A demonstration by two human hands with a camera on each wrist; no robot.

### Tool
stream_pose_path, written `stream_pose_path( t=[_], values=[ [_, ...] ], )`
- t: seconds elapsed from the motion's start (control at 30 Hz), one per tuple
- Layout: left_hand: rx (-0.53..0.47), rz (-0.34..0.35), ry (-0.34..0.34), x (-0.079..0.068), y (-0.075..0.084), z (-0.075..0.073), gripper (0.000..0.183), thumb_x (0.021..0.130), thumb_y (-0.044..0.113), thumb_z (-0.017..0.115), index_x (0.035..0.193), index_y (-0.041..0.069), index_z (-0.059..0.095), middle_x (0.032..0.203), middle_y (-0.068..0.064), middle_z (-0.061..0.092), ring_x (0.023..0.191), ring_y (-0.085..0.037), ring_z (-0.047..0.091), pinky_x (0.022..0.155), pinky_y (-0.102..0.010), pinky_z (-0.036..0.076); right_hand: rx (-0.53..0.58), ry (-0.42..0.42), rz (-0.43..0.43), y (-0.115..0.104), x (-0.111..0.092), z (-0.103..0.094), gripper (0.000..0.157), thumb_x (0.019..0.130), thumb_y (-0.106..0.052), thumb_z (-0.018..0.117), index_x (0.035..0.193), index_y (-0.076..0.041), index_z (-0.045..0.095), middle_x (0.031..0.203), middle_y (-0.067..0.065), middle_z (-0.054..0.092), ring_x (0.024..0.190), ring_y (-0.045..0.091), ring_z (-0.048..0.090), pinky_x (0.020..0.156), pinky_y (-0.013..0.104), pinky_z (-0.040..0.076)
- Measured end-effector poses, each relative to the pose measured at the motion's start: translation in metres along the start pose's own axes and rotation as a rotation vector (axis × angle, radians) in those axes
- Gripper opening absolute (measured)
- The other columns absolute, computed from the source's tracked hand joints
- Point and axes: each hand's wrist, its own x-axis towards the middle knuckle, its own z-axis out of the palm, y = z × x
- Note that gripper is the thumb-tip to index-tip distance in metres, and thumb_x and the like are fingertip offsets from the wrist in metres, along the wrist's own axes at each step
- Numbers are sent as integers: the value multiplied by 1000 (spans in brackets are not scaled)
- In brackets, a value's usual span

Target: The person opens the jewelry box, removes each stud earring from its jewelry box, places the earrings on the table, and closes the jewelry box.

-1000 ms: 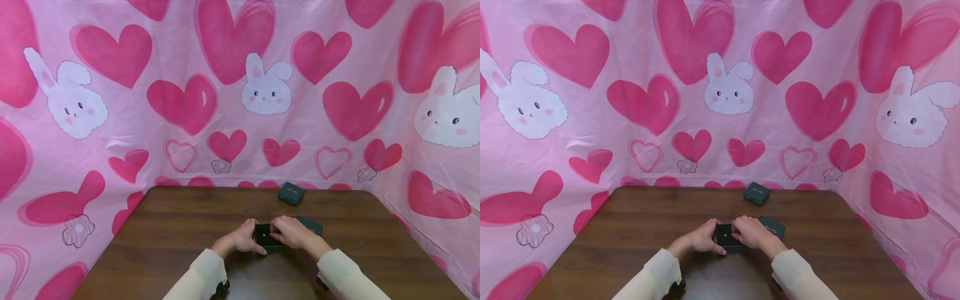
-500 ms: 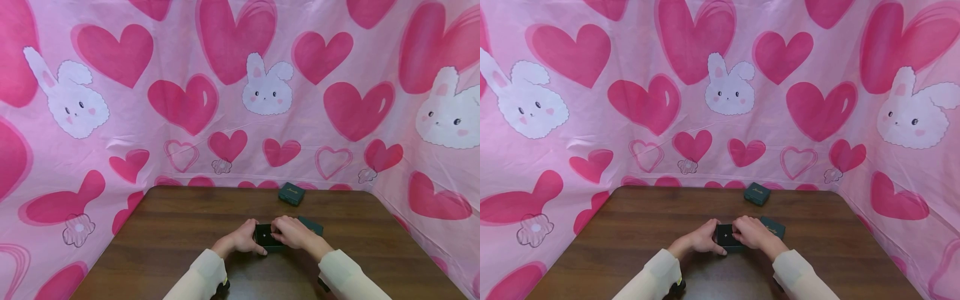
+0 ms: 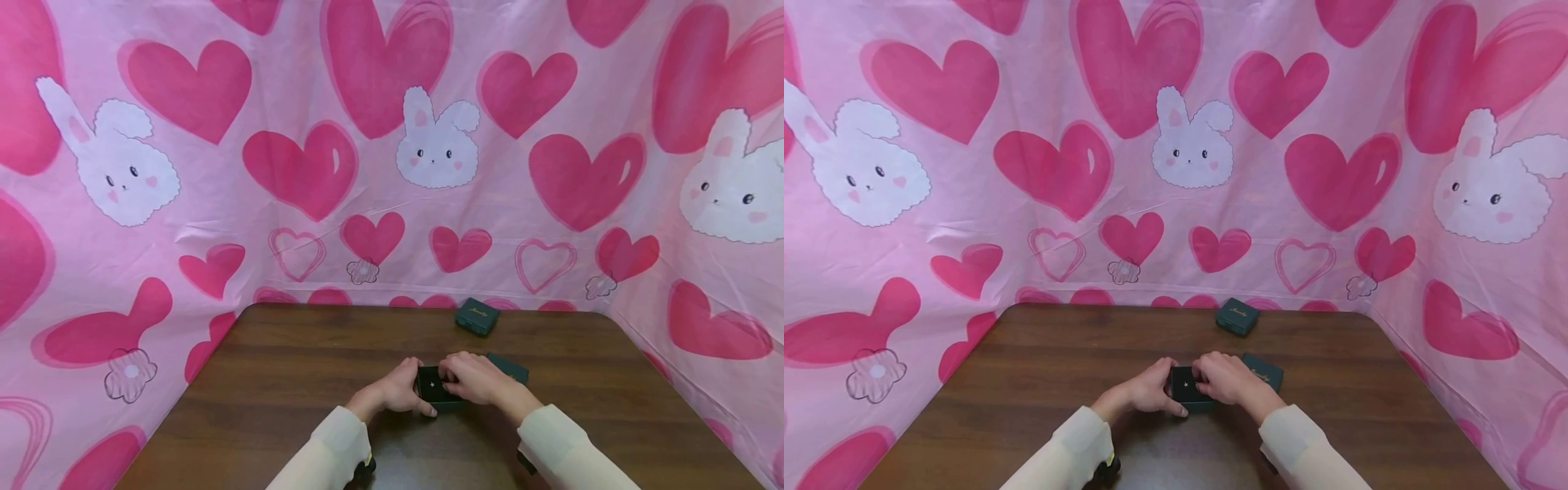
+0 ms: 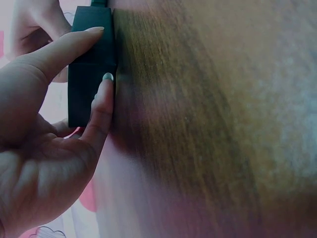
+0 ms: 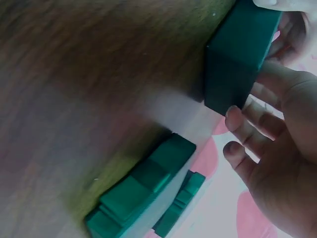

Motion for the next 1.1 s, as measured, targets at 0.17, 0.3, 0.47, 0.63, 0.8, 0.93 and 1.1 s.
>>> stream_pose_path(
  t=[0.17, 0.3, 0.47, 0.63, 0.8, 0.93, 1.1],
  values=[
    [8, 5, 10, 0, 1, 1, 66, 74, 20, 94, 121, 8, 49, 110, -4, 50, 99, -19, 51, 94, -39, 47, -92, 6, -8, -7, 2, -3, 9, 90, -17, 79, 89, -15, 70, 81, -7, 58, 73, 10, 51, 65, 33, 50],
    [11, 9, 17, 1, 1, 2, 65, 73, 20, 94, 119, 8, 49, 109, -4, 50, 99, -18, 52, 94, -38, 47, -123, -7, 5, -10, 3, -5, 11, 90, -16, 80, 85, -16, 69, 80, -8, 57, 74, 12, 50, 68, 36, 50],
    [10, 4, 12, 0, 1, 2, 66, 73, 20, 94, 120, 9, 49, 109, -3, 49, 99, -18, 52, 95, -38, 47, -112, -24, 27, -11, 6, -3, 14, 90, -16, 79, 82, -17, 68, 78, -9, 56, 74, 13, 50, 69, 36, 50],
    [7, -1, 13, 0, 1, 1, 66, 73, 19, 94, 119, 8, 49, 109, -3, 49, 99, -19, 52, 96, -39, 47, -105, -27, 28, -11, 7, -3, 15, 91, -17, 78, 82, -18, 67, 76, -9, 55, 73, 13, 50, 68, 34, 49],
    [5, -10, 11, 1, 0, 1, 67, 73, 22, 94, 120, 9, 48, 110, -2, 49, 101, -18, 52, 98, -40, 46, -99, -22, 17, -12, 5, -6, 14, 90, -14, 78, 83, -16, 67, 76, -8, 56, 72, 13, 50, 67, 34, 49],
    [2, -20, 8, 0, -1, 1, 67, 74, 22, 94, 121, 10, 48, 111, -2, 49, 102, -19, 53, 99, -41, 46, -91, -25, 20, -12, 5, -6, 13, 91, -14, 78, 84, -16, 67, 77, -7, 57, 73, 13, 50, 68, 35, 50],
    [-2, -12, 5, 0, 0, 1, 67, 74, 22, 94, 122, 9, 48, 111, -3, 50, 102, -19, 53, 99, -41, 46, -94, -22, 18, -11, 6, -5, 12, 91, -14, 78, 85, -16, 67, 76, -8, 57, 71, 12, 51, 67, 34, 50]
  ],
)
